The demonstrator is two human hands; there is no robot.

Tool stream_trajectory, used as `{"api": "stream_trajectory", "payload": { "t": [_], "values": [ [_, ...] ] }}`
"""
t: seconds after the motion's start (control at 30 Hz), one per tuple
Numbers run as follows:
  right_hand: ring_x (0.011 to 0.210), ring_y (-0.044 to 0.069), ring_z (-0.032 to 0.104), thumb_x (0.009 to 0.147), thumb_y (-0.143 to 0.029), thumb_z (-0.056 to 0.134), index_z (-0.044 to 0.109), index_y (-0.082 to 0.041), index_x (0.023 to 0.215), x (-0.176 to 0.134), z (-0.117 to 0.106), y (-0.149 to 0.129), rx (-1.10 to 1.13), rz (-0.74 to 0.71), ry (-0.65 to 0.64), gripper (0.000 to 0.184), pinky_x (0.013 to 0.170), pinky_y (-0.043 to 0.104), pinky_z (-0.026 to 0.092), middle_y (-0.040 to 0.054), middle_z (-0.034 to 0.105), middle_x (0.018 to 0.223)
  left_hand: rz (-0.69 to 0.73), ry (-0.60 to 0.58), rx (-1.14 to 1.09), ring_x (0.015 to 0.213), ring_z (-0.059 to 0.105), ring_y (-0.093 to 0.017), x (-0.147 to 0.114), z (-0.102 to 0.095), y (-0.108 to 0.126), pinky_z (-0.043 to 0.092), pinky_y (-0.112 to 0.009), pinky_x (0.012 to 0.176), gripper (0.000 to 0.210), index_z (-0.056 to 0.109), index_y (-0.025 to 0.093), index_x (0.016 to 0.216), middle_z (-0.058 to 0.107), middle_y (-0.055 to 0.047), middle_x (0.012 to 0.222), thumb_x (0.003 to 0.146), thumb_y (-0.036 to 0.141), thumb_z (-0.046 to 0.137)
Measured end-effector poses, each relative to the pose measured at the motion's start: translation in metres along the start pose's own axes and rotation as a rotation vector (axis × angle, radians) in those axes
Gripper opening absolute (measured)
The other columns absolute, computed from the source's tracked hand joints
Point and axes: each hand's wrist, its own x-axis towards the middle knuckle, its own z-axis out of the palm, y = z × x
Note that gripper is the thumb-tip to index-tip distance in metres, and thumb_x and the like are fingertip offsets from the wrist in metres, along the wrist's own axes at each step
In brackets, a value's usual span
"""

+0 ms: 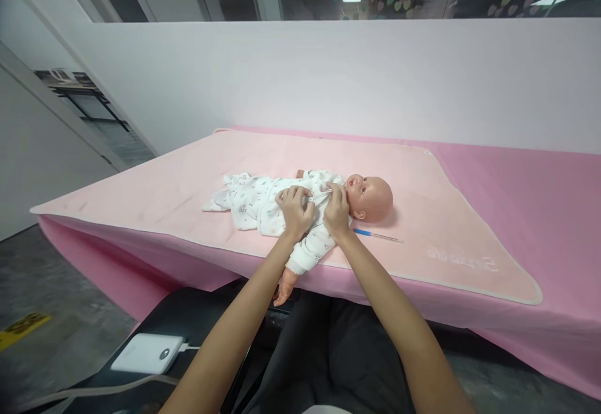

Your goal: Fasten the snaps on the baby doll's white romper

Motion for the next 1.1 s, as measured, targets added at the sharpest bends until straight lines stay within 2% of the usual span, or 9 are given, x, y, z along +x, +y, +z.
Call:
{"api": "stream_trajectory", "payload": {
  "t": [0.17, 0.33, 0.6, 0.77, 0.87, 1.0, 1.1],
  "values": [
    [0.096, 0.018, 0.054, 0.084, -0.012, 0.028, 0.05, -0.02, 0.102, 0.0011, -0.001, -0.002, 0.001, -0.018, 0.005, 0.03, 0.09, 0.037, 0.045, 0.0085, 0.057, 0.098, -0.007, 0.006, -0.016, 0.088, 0.049, -0.023, 0.0, -0.0017, 0.0011, 0.028, -0.04, 0.087, 0.018, 0.056, 0.022, 0.083, 0.059, -0.005, 0.089, 0.069, 0.015, 0.046],
    [0.098, 0.019, 0.053, 0.084, -0.01, 0.028, 0.05, -0.019, 0.103, 0.001, -0.0001, -0.0021, 0.044, -0.01, 0.002, 0.031, 0.092, 0.039, 0.043, 0.0092, 0.055, 0.1, -0.007, 0.025, -0.024, 0.09, 0.05, -0.023, -0.0006, -0.0015, 0.0001, 0.028, -0.041, 0.087, 0.015, 0.055, 0.022, 0.077, 0.058, -0.005, 0.093, 0.069, 0.013, 0.046],
    [0.1, 0.018, 0.053, 0.084, -0.01, 0.028, 0.051, -0.019, 0.102, 0.0018, -0.0001, -0.0035, 0.05, -0.013, 0.009, 0.03, 0.094, 0.039, 0.043, 0.0088, 0.055, 0.1, -0.021, 0.068, -0.054, 0.081, 0.051, -0.021, 0.0001, -0.0003, -0.0008, 0.029, -0.039, 0.085, 0.008, 0.046, 0.021, 0.07, 0.059, -0.004, 0.079, 0.067, 0.014, 0.046],
    [0.103, 0.018, 0.052, 0.08, -0.006, 0.031, 0.056, -0.018, 0.083, 0.0022, -0.0019, -0.003, 0.12, -0.058, -0.034, 0.028, 0.093, 0.037, 0.045, 0.0097, 0.053, 0.1, -0.059, 0.079, -0.109, 0.071, 0.052, -0.018, 0.0009, -0.0012, 0.0007, 0.028, -0.039, 0.088, 0.006, 0.046, 0.021, 0.07, 0.06, 0.0, 0.069, 0.071, 0.015, 0.044],
    [0.101, 0.019, 0.054, 0.077, -0.006, 0.035, 0.055, -0.018, 0.074, 0.0018, -0.0032, -0.0021, 0.16, -0.103, -0.069, 0.024, 0.09, 0.037, 0.046, 0.0099, 0.051, 0.101, -0.087, 0.089, -0.143, 0.071, 0.054, -0.017, 0.0011, -0.0008, 0.0001, 0.029, -0.039, 0.09, 0.005, 0.047, 0.021, 0.069, 0.06, 0.001, 0.068, 0.073, 0.017, 0.046],
    [0.101, 0.021, 0.053, 0.078, -0.012, 0.043, 0.056, -0.018, 0.078, 0.0018, -0.0047, -0.0021, 0.137, -0.152, -0.109, 0.014, 0.089, 0.039, 0.046, 0.0102, 0.05, 0.104, -0.105, 0.096, -0.186, 0.073, 0.055, -0.017, 0.0015, -0.0009, -0.0007, 0.029, -0.037, 0.089, 0.006, 0.049, 0.021, 0.07, 0.061, 0.002, 0.068, 0.075, 0.018, 0.05],
    [0.101, 0.022, 0.053, 0.08, -0.018, 0.048, 0.056, -0.019, 0.078, 0.0023, -0.0059, -0.0035, 0.117, -0.158, -0.135, 0.009, 0.088, 0.039, 0.047, 0.0105, 0.05, 0.104, -0.094, 0.057, -0.186, 0.075, 0.055, -0.017, 0.0014, -0.0027, -0.0008, 0.03, -0.037, 0.088, 0.007, 0.051, 0.022, 0.071, 0.064, 0.001, 0.073, 0.078, 0.02, 0.051]
  ]
}}
